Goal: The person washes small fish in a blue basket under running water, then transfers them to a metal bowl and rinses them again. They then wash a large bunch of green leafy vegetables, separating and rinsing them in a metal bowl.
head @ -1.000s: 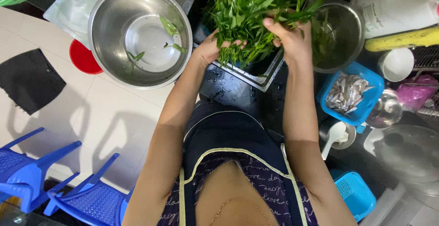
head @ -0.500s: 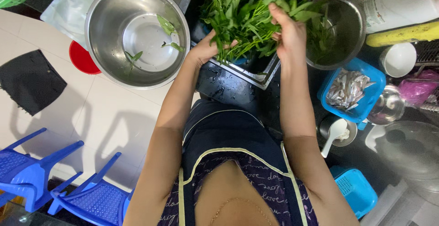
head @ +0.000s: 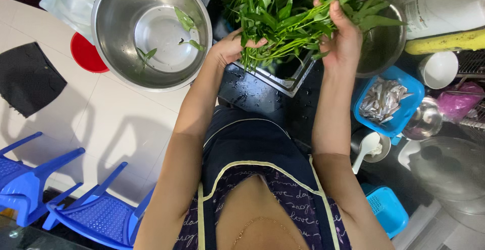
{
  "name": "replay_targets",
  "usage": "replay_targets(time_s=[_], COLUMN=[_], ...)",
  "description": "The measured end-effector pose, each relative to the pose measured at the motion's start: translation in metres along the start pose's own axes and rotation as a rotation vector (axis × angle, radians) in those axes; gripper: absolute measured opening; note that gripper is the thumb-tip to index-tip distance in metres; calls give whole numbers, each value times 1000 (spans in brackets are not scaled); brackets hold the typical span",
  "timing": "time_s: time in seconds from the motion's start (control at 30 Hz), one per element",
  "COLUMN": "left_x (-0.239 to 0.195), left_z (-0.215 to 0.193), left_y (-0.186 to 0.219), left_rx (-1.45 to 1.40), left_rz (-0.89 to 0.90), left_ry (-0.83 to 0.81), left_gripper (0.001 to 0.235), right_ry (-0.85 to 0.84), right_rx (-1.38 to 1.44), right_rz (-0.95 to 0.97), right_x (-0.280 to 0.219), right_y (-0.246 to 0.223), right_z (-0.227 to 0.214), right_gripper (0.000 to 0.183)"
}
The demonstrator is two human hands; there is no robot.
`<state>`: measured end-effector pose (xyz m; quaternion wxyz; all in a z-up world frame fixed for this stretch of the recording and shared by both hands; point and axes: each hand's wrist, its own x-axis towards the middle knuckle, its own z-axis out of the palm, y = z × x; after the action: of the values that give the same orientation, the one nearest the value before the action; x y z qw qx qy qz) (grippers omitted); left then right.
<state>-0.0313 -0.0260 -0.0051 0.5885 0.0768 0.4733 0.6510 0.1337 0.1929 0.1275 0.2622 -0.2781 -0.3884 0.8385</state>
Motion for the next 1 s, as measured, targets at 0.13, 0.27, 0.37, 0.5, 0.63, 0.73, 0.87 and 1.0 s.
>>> replay_targets(time_s=[0.13, 0.27, 0.37, 0.5, 0.63, 0.73, 0.87, 1.0], left_x=[5, 5, 2, 4, 6, 6, -2, -17], left_z=[-22, -36, -34, -22, -1, 22, 50, 65], left_y=[-2, -5, -2, 14, 27, 30, 41, 50], left_rx=[26, 164, 100, -141, -272, -108, 73, 211], left_rz=[54, 56, 36, 48, 91, 65, 51, 67], left_ry=[-182, -156, -14, 186, 73, 214, -3, -142], left_gripper=[72, 81, 86, 85, 84, 90, 96, 94], right_ry=[-68, -40, -144, -256, -297, -191, -354, -483], right_rx=[118, 355, 312, 231, 200, 74, 138, 160], right_rz=[-57, -107, -210, -197, -73, 36, 258, 378], right_x=[4, 4, 6, 8, 19, 40, 55, 69], right_y=[-9, -40, -57, -66, -53, -30, -1, 9], right_z=[-26, -59, -74, -86, -78, -59, -35, -16], right_gripper=[32, 26, 20, 18, 32, 32, 22, 17])
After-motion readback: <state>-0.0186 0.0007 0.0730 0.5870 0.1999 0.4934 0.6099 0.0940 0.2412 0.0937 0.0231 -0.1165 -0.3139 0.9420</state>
